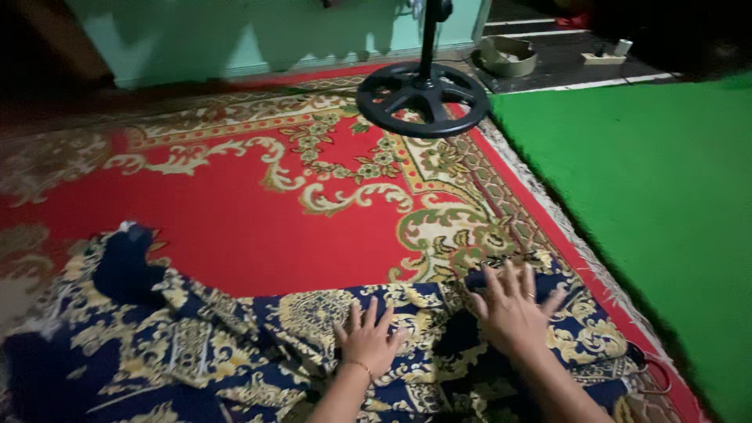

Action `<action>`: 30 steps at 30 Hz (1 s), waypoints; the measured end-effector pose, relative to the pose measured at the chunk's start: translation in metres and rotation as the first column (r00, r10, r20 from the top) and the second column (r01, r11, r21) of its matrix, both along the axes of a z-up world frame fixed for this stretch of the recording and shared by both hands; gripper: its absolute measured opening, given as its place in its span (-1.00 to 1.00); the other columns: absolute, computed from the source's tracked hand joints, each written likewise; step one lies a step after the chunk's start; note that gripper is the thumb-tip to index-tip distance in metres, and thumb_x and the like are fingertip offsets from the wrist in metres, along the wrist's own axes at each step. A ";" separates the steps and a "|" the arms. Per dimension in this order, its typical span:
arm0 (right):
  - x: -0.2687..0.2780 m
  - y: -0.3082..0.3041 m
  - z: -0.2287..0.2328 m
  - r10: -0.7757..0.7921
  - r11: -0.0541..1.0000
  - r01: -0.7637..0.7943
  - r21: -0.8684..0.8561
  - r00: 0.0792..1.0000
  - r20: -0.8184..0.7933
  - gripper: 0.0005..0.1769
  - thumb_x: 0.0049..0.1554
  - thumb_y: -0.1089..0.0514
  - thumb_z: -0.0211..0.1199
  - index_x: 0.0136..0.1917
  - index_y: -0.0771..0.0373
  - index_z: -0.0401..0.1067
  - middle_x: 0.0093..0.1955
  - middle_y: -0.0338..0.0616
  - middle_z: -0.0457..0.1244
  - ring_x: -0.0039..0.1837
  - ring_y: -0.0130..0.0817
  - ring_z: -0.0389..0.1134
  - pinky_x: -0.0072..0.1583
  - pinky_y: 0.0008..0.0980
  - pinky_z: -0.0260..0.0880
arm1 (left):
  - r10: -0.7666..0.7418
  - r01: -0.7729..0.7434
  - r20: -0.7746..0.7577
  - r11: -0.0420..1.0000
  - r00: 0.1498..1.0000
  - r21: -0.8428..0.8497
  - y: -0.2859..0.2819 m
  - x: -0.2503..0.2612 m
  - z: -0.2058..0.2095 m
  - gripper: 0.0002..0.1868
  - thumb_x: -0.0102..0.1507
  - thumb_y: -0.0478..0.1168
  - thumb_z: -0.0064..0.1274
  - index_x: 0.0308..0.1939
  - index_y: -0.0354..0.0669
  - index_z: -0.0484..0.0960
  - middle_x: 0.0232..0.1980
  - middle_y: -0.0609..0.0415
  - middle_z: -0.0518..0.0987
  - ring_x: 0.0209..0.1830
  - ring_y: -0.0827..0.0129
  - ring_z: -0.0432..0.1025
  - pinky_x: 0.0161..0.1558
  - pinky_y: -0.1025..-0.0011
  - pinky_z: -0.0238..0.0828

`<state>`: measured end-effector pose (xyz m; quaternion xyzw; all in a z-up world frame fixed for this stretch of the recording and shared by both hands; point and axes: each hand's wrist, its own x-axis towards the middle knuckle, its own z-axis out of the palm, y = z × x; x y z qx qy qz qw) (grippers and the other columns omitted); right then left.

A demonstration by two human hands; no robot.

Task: The person folds a blue and gold patterned garment on a red patterned carpet. They smooth and align the fabric, fold it into a compact rectangle, and place it on a stack of other folded clothes.

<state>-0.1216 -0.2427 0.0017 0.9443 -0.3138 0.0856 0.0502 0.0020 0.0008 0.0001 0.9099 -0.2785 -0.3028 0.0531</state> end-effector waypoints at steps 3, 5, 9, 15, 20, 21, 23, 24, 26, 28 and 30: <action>-0.020 -0.005 0.006 -0.094 0.991 0.105 0.077 0.986 -0.138 -0.22 0.16 -0.45 -0.06 0.58 -0.26 0.03 0.70 -0.30 -0.16 0.69 -0.06 -0.26 0.40 0.73 -0.41 | -0.010 0.010 -0.008 0.999 1.000 -0.053 0.005 0.011 -0.003 -0.30 0.41 0.35 -0.50 0.59 0.31 0.05 0.72 0.21 -0.22 0.71 0.05 -0.40 0.52 -0.37 -0.54; -0.016 -0.005 0.008 -0.030 0.999 0.031 0.008 0.999 -0.036 -0.17 0.11 -0.46 0.01 0.56 -0.21 0.05 0.67 -0.17 -0.13 0.68 -0.01 -0.24 0.35 0.74 -0.37 | 0.000 0.001 0.009 0.990 1.000 -0.140 0.015 0.025 -0.008 -0.33 0.43 0.33 -0.46 0.53 0.20 0.23 0.69 0.13 -0.09 0.71 0.06 -0.33 0.54 -0.33 -0.54; 0.014 0.025 -0.002 0.152 0.988 -0.151 -0.036 0.987 0.051 -0.17 -0.03 -0.32 0.19 0.47 -0.15 0.14 0.58 -0.17 0.02 0.64 0.01 -0.12 0.33 0.68 -0.16 | 0.101 -0.008 0.229 0.926 0.968 -0.378 0.059 0.061 -0.027 -0.46 0.42 0.20 -0.32 0.31 0.10 0.51 0.58 0.06 0.13 0.64 -0.04 -0.19 0.52 -0.19 -0.39; 0.079 0.141 -0.029 0.358 0.921 -0.346 0.181 0.933 -0.040 -0.41 0.06 -0.15 0.23 0.35 -0.07 0.33 0.27 -0.21 0.32 0.33 -0.11 0.33 0.27 0.04 0.37 | 0.453 -0.159 0.407 0.799 0.793 -0.580 0.178 0.149 -0.041 -0.73 0.30 -0.03 -0.06 -0.14 -0.02 0.68 0.12 0.03 0.55 0.23 -0.06 0.34 0.20 -0.09 0.28; 0.138 0.254 -0.038 0.443 0.854 -0.371 0.366 0.886 -0.137 -0.50 0.13 -0.19 0.19 0.27 0.02 0.39 0.19 -0.06 0.34 0.26 0.02 0.36 0.22 0.03 0.40 | 0.570 -0.201 0.499 0.765 0.652 -0.611 0.311 0.223 -0.044 -0.81 0.22 -0.17 -0.02 -0.25 -0.03 0.72 -0.07 -0.04 0.63 -0.03 -0.07 0.49 0.04 0.04 0.43; 0.150 0.274 -0.037 0.428 0.864 -0.332 0.379 0.880 -0.205 -0.54 0.18 -0.22 0.16 0.23 0.04 0.40 0.18 -0.08 0.35 0.27 0.00 0.36 0.25 0.04 0.40 | 0.597 -0.270 0.472 0.761 0.649 -0.590 0.337 0.236 -0.045 -0.82 0.22 -0.16 0.00 -0.27 -0.02 0.73 -0.09 -0.03 0.64 -0.04 -0.05 0.49 0.02 0.05 0.44; 0.172 0.306 -0.030 0.442 0.842 -0.352 0.408 0.885 -0.147 -0.56 0.18 -0.23 0.13 0.20 0.02 0.42 0.18 -0.10 0.35 0.29 -0.01 0.34 0.24 0.07 0.38 | 0.621 -0.280 0.518 0.758 0.589 -0.590 0.384 0.263 -0.042 -0.81 0.18 -0.19 0.01 -0.24 -0.03 0.74 -0.07 -0.07 0.65 -0.03 -0.05 0.51 0.05 0.06 0.46; 0.183 0.319 -0.027 0.447 0.831 -0.363 0.420 0.886 -0.119 -0.57 0.18 -0.24 0.11 0.19 0.01 0.43 0.17 -0.11 0.36 0.30 -0.02 0.33 0.24 0.09 0.37 | 0.632 -0.285 0.539 0.755 0.557 -0.591 0.403 0.274 -0.042 -0.80 0.17 -0.21 0.02 -0.22 -0.04 0.74 -0.06 -0.09 0.66 -0.02 -0.05 0.52 0.06 0.06 0.47; 0.208 0.341 -0.023 0.475 0.810 -0.430 0.399 0.880 -0.017 -0.55 0.15 -0.19 0.13 0.19 0.07 0.42 0.18 -0.07 0.34 0.28 0.01 0.32 0.18 0.12 0.38 | 0.674 -0.431 0.510 0.736 0.534 -0.521 0.437 0.298 -0.042 -0.79 0.20 -0.20 0.00 -0.21 -0.05 0.74 -0.03 -0.11 0.64 -0.01 -0.08 0.52 0.04 0.02 0.47; 0.233 0.360 -0.023 0.477 0.808 -0.459 0.370 0.878 0.046 -0.55 0.14 -0.17 0.13 0.19 0.07 0.44 0.17 -0.05 0.34 0.27 0.03 0.32 0.16 0.13 0.38 | 0.702 -0.507 0.500 0.713 0.508 -0.484 0.462 0.321 -0.041 -0.78 0.22 -0.16 0.00 -0.21 -0.09 0.74 -0.03 -0.14 0.64 0.00 -0.10 0.53 0.05 0.01 0.47; 0.261 0.380 -0.028 0.456 0.826 -0.451 0.337 0.887 0.070 -0.57 0.14 -0.17 0.12 0.19 0.00 0.50 0.14 -0.07 0.37 0.25 0.03 0.34 0.18 0.12 0.37 | 0.715 -0.520 0.503 0.698 0.485 -0.491 0.481 0.343 -0.042 -0.74 0.25 -0.10 0.00 -0.23 -0.13 0.73 -0.06 -0.17 0.65 0.00 -0.09 0.54 0.08 0.03 0.48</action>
